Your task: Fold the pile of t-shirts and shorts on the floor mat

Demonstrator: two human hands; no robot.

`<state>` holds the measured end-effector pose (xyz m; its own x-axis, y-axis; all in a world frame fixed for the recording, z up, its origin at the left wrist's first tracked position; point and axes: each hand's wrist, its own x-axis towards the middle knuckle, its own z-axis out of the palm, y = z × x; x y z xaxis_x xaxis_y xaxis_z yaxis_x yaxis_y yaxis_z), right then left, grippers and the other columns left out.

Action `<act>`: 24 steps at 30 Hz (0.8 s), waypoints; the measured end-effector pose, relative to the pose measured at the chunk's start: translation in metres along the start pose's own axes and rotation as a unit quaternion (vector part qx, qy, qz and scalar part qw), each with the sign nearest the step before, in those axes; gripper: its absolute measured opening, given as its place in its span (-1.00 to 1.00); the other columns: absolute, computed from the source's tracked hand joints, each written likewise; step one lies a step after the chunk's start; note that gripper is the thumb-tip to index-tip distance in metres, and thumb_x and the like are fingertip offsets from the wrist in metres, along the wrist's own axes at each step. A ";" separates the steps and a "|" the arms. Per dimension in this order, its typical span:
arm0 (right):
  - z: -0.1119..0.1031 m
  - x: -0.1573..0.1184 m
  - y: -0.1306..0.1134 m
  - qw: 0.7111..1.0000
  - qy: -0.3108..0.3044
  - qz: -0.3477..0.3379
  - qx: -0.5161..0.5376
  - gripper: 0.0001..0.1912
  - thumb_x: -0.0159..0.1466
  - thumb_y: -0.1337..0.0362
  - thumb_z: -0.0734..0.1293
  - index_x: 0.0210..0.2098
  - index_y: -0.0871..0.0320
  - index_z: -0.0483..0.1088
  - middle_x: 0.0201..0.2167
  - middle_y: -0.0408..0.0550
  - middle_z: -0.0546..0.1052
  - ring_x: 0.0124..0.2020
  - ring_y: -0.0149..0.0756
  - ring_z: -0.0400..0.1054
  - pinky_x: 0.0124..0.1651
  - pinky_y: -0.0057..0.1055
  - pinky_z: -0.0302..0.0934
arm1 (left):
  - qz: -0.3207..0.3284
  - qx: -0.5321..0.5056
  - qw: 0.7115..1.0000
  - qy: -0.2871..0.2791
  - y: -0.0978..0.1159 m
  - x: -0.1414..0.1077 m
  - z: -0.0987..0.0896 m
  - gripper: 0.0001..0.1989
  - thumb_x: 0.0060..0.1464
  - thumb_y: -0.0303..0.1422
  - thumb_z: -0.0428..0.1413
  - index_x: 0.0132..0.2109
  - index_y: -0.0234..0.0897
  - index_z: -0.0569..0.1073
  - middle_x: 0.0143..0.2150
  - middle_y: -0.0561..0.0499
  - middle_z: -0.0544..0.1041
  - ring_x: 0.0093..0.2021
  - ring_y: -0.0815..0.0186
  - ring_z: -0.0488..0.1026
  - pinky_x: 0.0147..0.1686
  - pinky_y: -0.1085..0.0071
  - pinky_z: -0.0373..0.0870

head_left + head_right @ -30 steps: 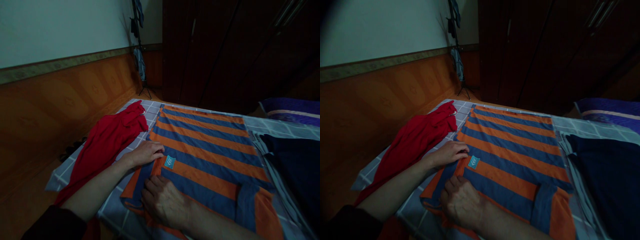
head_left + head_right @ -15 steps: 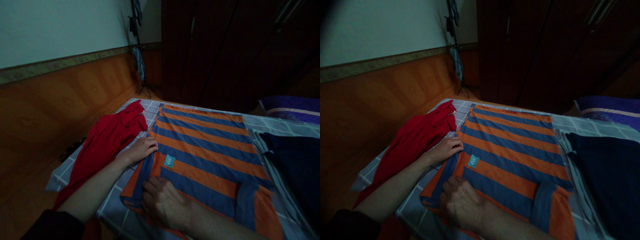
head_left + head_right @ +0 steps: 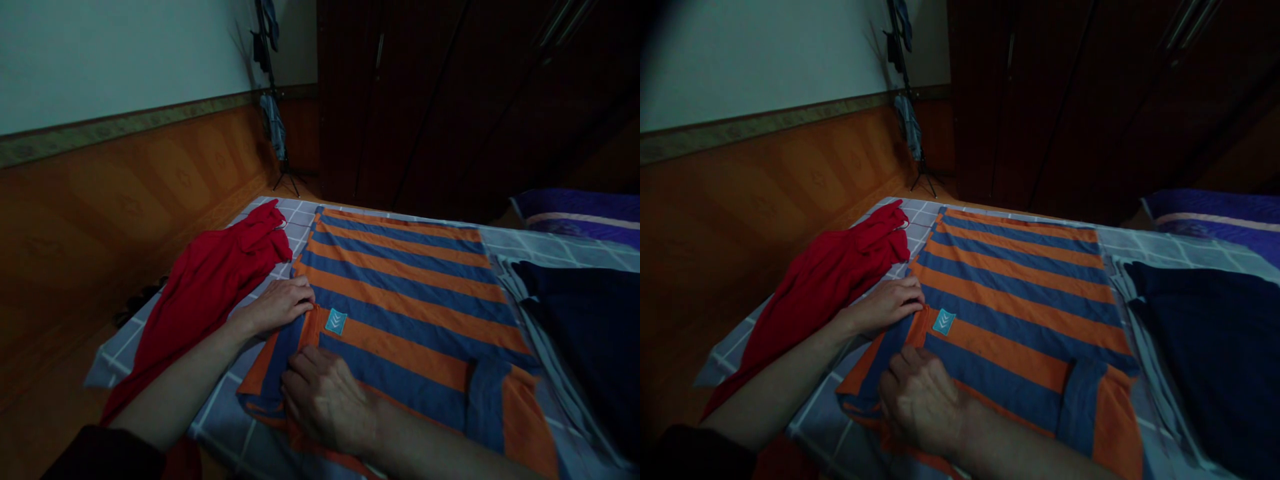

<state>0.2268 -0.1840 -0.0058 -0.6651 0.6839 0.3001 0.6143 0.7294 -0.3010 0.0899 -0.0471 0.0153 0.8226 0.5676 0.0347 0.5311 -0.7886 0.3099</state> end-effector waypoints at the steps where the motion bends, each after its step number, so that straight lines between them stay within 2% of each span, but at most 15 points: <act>1: 0.001 0.000 0.000 1.000 -0.004 -0.007 -0.004 -0.92 0.24 0.33 0.26 -0.39 0.18 0.34 -0.41 -0.08 0.40 -0.38 -0.29 0.19 -0.39 -0.35 0.05 | 0.004 0.004 1.000 0.010 0.002 0.001 0.002 -0.87 0.22 -0.34 0.04 -0.23 -0.23 0.47 -0.23 0.05 0.40 -0.24 0.34 0.40 -0.23 0.45 0.26; 8: 0.000 0.000 0.000 0.998 -0.037 -0.043 -0.019 -0.85 0.30 0.37 0.20 -0.39 0.19 0.34 -0.43 -0.07 0.38 -0.38 -0.28 0.17 -0.40 -0.36 0.03 | 0.010 0.036 0.999 0.015 0.008 0.005 0.010 -0.88 0.23 -0.34 0.03 -0.20 -0.27 0.43 -0.24 0.04 0.41 -0.25 0.33 0.40 -0.26 0.45 0.27; 13: -0.029 0.005 0.004 1.000 -0.020 -0.015 -0.001 -0.88 0.29 0.32 0.20 -0.30 0.20 0.36 -0.31 -0.02 0.40 -0.29 -0.25 0.22 -0.28 -0.35 0.15 | 0.012 0.028 0.994 0.107 0.008 0.000 0.009 -0.88 0.22 -0.34 0.03 -0.25 -0.29 0.41 -0.27 0.02 0.43 -0.26 0.32 0.38 -0.25 0.45 0.25; 15: -0.046 0.005 0.008 1.000 0.003 0.001 -0.009 -0.88 0.28 0.36 0.19 -0.25 0.21 0.36 -0.25 0.02 0.42 -0.22 -0.23 0.24 -0.19 -0.32 0.19 | 0.028 -0.007 0.996 0.082 0.009 -0.002 0.011 -0.86 0.20 -0.35 0.04 -0.33 -0.28 0.39 -0.36 0.06 0.43 -0.35 0.35 0.38 -0.34 0.47 0.22; 17: -0.064 0.001 0.014 0.999 0.020 0.022 -0.023 -0.85 0.27 0.39 0.19 -0.20 0.22 0.36 -0.23 0.04 0.43 -0.20 -0.21 0.27 -0.17 -0.31 0.22 | 0.043 -0.032 0.998 0.022 0.010 -0.002 0.014 -0.86 0.16 -0.37 0.07 -0.37 -0.28 0.37 -0.44 0.10 0.42 -0.42 0.38 0.37 -0.43 0.49 0.16; 20: -0.090 -0.023 0.021 0.995 0.046 0.066 -0.059 -0.81 0.28 0.40 0.19 -0.15 0.21 0.37 -0.21 0.08 0.46 -0.19 -0.19 0.32 -0.21 -0.30 0.27 | 0.045 -0.034 0.998 -0.021 0.015 -0.002 0.012 -0.89 0.15 -0.38 0.08 -0.35 -0.28 0.37 -0.43 0.10 0.42 -0.41 0.37 0.38 -0.43 0.49 0.16; 24: -0.114 -0.091 0.018 0.980 0.066 0.150 -0.115 -0.78 0.31 0.38 0.18 -0.10 0.18 0.39 -0.10 0.10 0.48 -0.13 -0.18 0.39 -0.19 -0.28 0.35 | 0.068 -0.029 0.997 -0.031 0.027 -0.015 -0.002 -0.84 0.24 -0.31 0.00 -0.28 -0.28 0.38 -0.30 0.04 0.44 -0.28 0.32 0.40 -0.29 0.46 0.24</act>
<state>0.3469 -0.2315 0.0650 -0.3886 0.8532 0.3479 0.8634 0.4691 -0.1859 0.0918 -0.0762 0.0247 0.8979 0.4397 0.0206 0.4035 -0.8409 0.3607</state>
